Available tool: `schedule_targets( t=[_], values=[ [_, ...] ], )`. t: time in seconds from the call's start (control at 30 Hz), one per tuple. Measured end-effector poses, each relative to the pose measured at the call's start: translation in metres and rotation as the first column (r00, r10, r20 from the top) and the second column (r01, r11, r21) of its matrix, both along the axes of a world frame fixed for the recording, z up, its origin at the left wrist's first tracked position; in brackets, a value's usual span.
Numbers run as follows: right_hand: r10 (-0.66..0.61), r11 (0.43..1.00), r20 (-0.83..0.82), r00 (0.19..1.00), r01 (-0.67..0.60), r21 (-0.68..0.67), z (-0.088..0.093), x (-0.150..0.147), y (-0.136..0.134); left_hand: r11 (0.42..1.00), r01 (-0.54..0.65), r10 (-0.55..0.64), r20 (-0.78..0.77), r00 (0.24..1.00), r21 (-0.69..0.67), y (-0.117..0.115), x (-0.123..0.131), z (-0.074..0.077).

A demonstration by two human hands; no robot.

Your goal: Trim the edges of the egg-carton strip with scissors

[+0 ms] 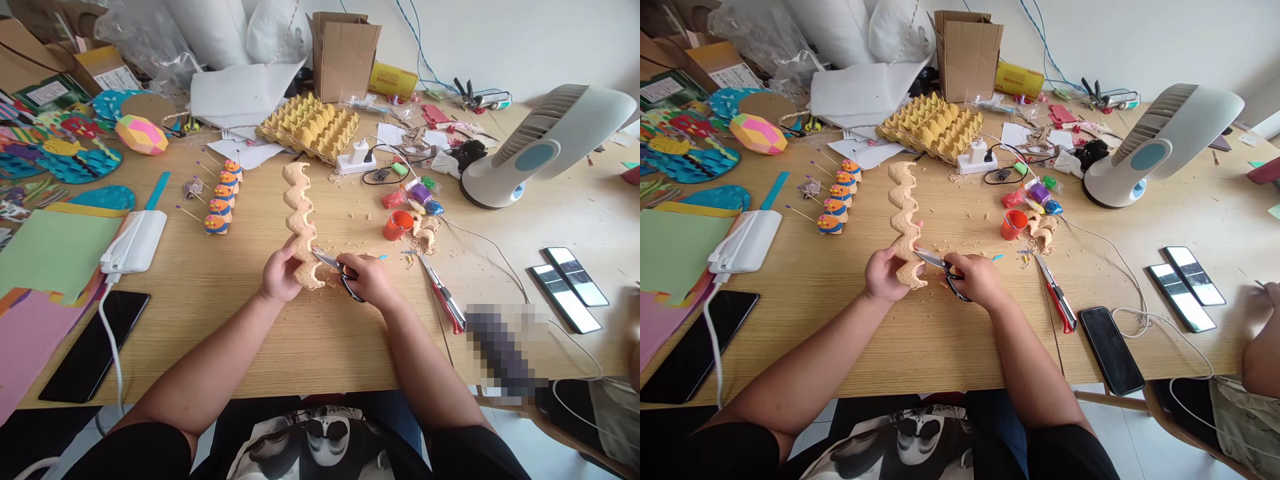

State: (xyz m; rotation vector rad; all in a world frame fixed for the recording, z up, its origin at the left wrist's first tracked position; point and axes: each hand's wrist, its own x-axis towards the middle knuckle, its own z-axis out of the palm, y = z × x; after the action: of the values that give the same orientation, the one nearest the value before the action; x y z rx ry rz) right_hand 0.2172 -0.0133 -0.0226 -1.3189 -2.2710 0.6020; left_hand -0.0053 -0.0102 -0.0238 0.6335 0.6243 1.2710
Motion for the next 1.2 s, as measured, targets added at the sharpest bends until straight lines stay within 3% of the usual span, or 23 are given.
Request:
schedule_targets(
  t=[0.43,0.6,0.9,1.2],
  values=[
    [0.025,0.998,0.031,0.999,-0.027,0.063,0.002,0.002,0.0,0.998,0.002,0.006,0.13,0.991,-0.062,-0.002,0.003,0.012],
    [0.021,0.999,0.041,0.999,-0.023,0.048,0.002,0.005,0.0,0.998,0.037,-0.029,0.146,0.989,-0.058,-0.001,0.001,0.01],
    [-0.136,0.991,-0.238,0.962,0.132,-0.036,0.008,0.002,-0.003,0.998,0.06,-0.057,0.085,0.995,-0.036,-0.001,-0.001,0.007],
    [-0.281,0.959,-0.161,0.946,0.273,-0.071,-0.003,-0.005,0.003,0.991,0.131,-0.129,-0.03,0.991,0.038,-0.003,0.001,0.002]
  ],
)
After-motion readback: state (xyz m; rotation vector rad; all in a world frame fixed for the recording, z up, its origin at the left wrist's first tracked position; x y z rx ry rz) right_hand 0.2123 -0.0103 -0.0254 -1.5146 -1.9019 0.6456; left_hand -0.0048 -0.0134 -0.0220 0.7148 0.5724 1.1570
